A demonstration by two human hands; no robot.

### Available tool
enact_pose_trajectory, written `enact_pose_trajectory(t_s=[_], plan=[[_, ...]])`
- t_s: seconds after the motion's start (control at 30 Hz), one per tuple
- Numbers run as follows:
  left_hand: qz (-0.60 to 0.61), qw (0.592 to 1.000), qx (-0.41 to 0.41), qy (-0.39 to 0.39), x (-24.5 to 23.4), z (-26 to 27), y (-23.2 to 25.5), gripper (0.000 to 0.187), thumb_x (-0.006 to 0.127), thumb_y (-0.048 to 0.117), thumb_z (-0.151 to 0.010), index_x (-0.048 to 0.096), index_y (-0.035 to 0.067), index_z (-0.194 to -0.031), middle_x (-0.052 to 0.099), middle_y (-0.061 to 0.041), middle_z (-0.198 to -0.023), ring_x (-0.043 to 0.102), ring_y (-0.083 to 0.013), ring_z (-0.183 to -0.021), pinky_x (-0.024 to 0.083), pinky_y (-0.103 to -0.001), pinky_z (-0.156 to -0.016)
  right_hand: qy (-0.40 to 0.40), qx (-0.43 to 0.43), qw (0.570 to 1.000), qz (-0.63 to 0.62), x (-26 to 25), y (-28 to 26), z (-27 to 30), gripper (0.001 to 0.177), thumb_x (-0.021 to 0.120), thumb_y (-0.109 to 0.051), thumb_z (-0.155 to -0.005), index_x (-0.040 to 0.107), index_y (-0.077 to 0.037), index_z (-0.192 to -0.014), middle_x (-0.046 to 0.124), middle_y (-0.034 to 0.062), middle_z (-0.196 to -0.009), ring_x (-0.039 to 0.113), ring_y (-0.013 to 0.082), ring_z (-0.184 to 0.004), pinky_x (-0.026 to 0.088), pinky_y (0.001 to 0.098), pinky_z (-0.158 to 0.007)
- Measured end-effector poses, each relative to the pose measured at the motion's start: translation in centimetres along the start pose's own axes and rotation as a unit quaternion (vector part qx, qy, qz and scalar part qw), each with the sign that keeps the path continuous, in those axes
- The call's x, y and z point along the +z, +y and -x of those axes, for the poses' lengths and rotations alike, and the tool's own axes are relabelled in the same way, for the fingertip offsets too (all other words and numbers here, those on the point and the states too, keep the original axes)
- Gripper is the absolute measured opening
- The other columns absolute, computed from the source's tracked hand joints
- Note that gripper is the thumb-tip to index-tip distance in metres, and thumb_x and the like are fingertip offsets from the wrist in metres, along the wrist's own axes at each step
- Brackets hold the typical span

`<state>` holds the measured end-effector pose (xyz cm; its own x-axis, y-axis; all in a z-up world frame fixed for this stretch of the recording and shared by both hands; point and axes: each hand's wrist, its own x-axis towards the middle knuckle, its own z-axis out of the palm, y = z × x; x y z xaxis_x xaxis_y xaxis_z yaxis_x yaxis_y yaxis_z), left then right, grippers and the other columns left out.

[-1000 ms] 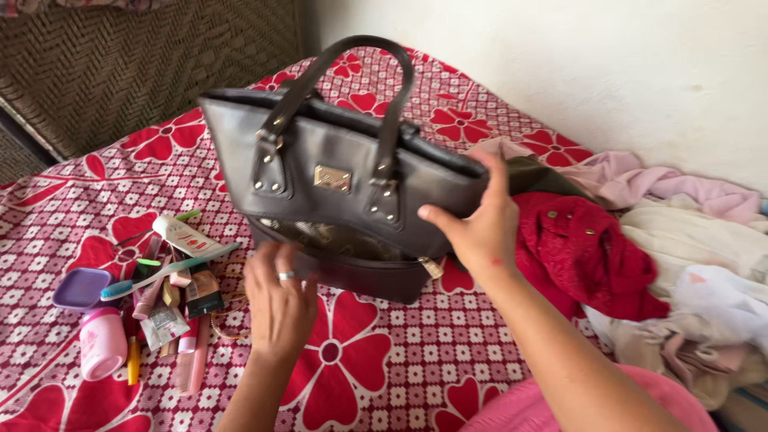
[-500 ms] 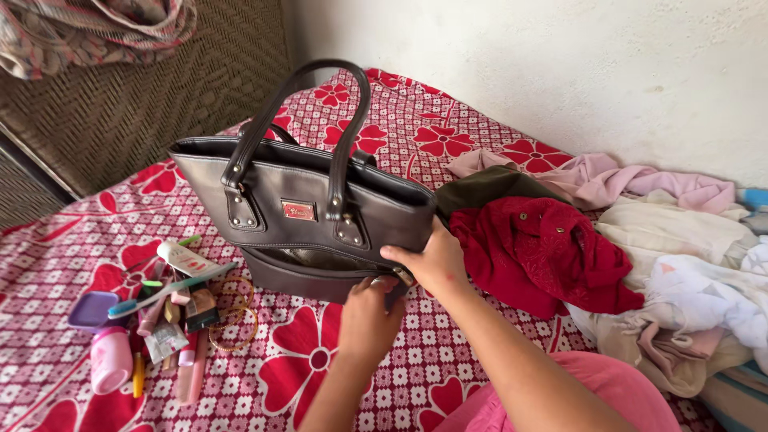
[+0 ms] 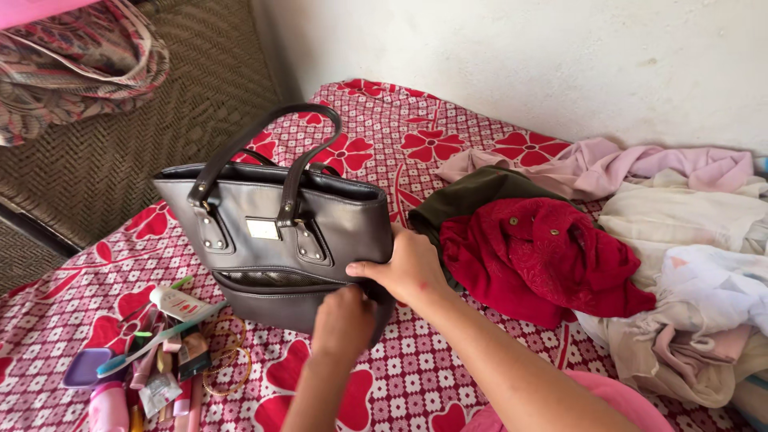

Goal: The person packs a brown handbag with daily essentials including a wallet, coins, a toothbrush, and small toiletries. They open and close the bag's zippers, place items into the main compartment and side pocket, then set the bag aside.

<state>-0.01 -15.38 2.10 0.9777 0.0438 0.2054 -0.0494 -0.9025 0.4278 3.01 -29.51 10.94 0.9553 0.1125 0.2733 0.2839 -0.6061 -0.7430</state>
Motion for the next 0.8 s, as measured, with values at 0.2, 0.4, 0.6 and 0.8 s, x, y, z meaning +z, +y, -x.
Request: enact_pose_trajectory(t_s=[0.2,0.4,0.6,0.8], plan=[[0.253,0.964,-0.068,-0.040,-0.3,0.2,-2.0,0.020,0.058,0.014,-0.090,0.075,0.004,-0.086,0.077,-0.008,-0.068,0.078,-0.0203,-0.063,0.060,-0.036,-0.065,-0.034,-0.002,0.998,-0.057,0.9,3.0,-0.3,0.072,0.096,-0.032,-0.046,0.072,-0.007,-0.109,0.078,0.0143,-0.101,0.077,0.0290,-0.095,0.058,0.0387,-0.086],[0.225,0.969,-0.097,-0.018,-1.5,1.7,-0.7,0.021,0.062,0.020,-0.093,0.077,0.006,-0.090,0.076,-0.007,-0.067,0.076,-0.0197,-0.062,0.058,-0.034,-0.065,-0.119,0.020,0.991,-0.063,2.9,5.5,-0.5,0.076,0.098,-0.030,-0.041,0.073,-0.006,-0.109,0.079,0.0125,-0.104,0.076,0.0258,-0.099,0.056,0.0356,-0.089],[0.177,0.976,-0.115,-0.048,-2.9,2.2,-0.9,0.023,0.063,0.026,-0.094,0.079,0.010,-0.096,0.075,-0.007,-0.067,0.075,-0.0197,-0.058,0.058,-0.035,-0.062,-0.128,0.039,0.990,-0.050,3.5,5.3,-0.4,0.069,0.096,-0.030,-0.045,0.075,-0.008,-0.107,0.080,0.0120,-0.103,0.076,0.0277,-0.100,0.056,0.0371,-0.090],[0.144,0.979,-0.138,-0.028,-3.1,3.1,-1.8,0.021,0.067,0.031,-0.091,0.081,0.016,-0.097,0.077,-0.004,-0.069,0.075,-0.0229,-0.060,0.058,-0.039,-0.065,-0.148,0.052,0.988,-0.005,2.7,3.8,-0.6,0.062,0.095,-0.029,-0.044,0.077,-0.008,-0.100,0.079,0.0131,-0.098,0.076,0.0302,-0.097,0.057,0.0393,-0.088]])
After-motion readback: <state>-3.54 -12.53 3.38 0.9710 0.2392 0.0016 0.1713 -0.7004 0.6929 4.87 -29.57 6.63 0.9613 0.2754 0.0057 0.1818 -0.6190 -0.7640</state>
